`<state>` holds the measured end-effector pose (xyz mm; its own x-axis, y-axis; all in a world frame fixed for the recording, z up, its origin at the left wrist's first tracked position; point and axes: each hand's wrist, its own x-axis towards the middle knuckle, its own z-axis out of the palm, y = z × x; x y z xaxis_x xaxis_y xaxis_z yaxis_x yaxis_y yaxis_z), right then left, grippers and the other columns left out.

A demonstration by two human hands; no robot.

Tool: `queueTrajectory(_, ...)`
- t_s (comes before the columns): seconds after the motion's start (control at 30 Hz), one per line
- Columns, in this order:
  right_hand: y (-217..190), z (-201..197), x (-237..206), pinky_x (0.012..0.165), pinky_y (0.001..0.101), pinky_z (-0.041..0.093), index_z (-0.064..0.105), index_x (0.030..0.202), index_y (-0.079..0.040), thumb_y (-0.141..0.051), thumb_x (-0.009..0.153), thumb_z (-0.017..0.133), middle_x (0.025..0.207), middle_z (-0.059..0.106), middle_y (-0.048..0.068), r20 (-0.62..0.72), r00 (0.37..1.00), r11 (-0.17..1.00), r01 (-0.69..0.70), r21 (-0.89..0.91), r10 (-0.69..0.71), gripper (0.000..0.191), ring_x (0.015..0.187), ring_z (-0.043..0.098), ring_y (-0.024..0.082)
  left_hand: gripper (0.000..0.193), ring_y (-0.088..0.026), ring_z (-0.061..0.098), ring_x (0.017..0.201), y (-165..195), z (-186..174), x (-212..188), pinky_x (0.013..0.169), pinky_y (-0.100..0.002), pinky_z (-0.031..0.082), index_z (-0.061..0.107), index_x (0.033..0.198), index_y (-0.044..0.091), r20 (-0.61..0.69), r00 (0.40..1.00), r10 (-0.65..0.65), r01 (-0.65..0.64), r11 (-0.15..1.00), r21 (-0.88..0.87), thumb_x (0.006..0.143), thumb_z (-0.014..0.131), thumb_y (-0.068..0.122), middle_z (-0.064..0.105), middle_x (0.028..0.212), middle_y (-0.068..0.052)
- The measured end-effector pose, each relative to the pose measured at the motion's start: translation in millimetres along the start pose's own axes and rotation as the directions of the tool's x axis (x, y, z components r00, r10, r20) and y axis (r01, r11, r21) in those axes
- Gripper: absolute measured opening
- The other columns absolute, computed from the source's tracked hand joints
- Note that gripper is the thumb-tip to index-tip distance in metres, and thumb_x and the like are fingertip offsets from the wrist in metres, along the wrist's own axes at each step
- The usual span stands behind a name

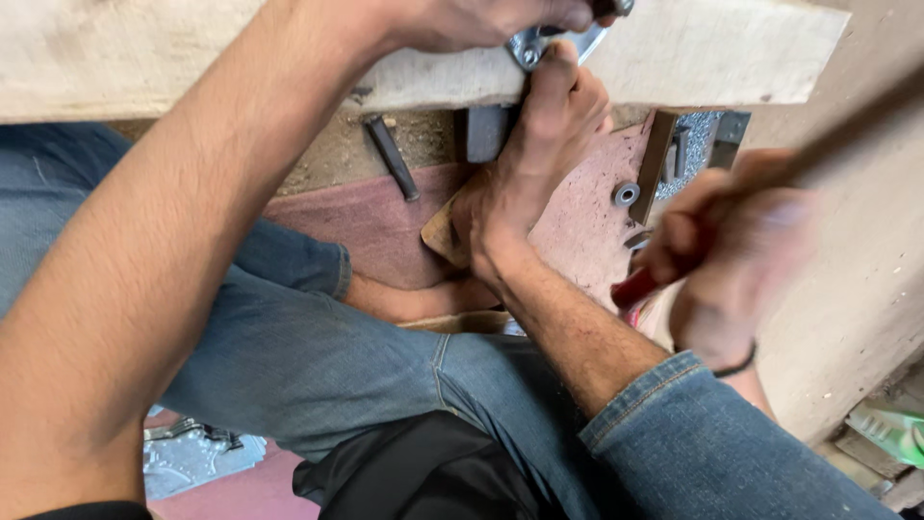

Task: The person sits on the ground and hammers a punch against small aluminum pieces resting on a wooden plank, holding each piece steady with their bare foot. They reposition the punch repeatedly to work the metal surface, occasionally picking up and flipping the pieces between hammering passes.

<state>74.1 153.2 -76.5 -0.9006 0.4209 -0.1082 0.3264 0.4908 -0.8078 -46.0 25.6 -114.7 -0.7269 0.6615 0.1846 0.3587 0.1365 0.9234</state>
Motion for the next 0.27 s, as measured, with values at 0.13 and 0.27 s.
queueTrajectory(0.13,-10.6,6.1,3.8,0.1,0.0416,0.036,0.054,0.108,0.0,-0.049,0.11,0.043,0.105,0.048,0.011,-0.051,0.997,0.997,0.052,-0.05,-0.055,0.05,0.105,0.045,0.025,0.028,-0.023,0.06,0.056,-0.2,-7.7,-2.4,0.048,-0.039,0.047,0.076,0.115,0.005,-0.1,0.985,0.141,-0.134,0.988,0.071,0.106,0.061,0.027,0.073,0.081,-0.015)
queueTrajectory(0.27,-3.6,-1.8,-2.9,0.101,0.0397,0.035,0.051,0.115,-0.007,-0.048,0.116,0.037,0.106,0.05,0.009,0.039,0.983,0.945,0.181,-0.271,-0.177,0.043,0.103,0.044,0.023,0.037,-0.023,0.059,0.056,-14.5,10.1,2.1,0.052,-0.038,0.049,0.075,0.114,0.006,0.031,0.993,-0.115,0.116,0.993,-0.01,0.11,0.061,0.039,0.07,0.075,-0.013)
